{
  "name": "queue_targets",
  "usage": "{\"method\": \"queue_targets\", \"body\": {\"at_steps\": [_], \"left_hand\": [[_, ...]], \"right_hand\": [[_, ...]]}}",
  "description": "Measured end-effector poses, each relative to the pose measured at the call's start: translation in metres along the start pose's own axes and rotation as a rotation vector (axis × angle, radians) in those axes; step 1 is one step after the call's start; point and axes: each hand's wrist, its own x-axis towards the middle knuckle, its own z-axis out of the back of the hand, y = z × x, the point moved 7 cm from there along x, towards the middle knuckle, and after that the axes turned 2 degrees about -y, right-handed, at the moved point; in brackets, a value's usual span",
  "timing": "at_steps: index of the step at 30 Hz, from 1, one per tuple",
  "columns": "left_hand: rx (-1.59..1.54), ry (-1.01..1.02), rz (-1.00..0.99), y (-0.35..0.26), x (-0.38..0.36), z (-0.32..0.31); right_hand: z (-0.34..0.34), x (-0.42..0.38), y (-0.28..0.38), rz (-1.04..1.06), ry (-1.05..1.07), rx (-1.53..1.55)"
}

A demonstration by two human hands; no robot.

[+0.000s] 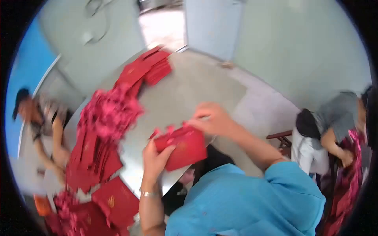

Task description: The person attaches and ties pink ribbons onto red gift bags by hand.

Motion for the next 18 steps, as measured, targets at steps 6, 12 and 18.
{"method": "queue_targets", "body": {"at_steps": [6,12,18], "left_hand": [[-0.165,0.01,-0.203,0.007,-0.004,-0.016],[-0.233,0.029,-0.113,0.008,-0.012,-0.022],[-0.177,-0.063,-0.095,-0.007,-0.015,-0.025]], "right_hand": [[0.02,-0.005,0.02,0.014,-0.047,0.024],[0.011,-0.024,0.01,-0.233,-0.011,0.255],[0.003,-0.034,-0.007,-0.622,0.028,0.575]]}}
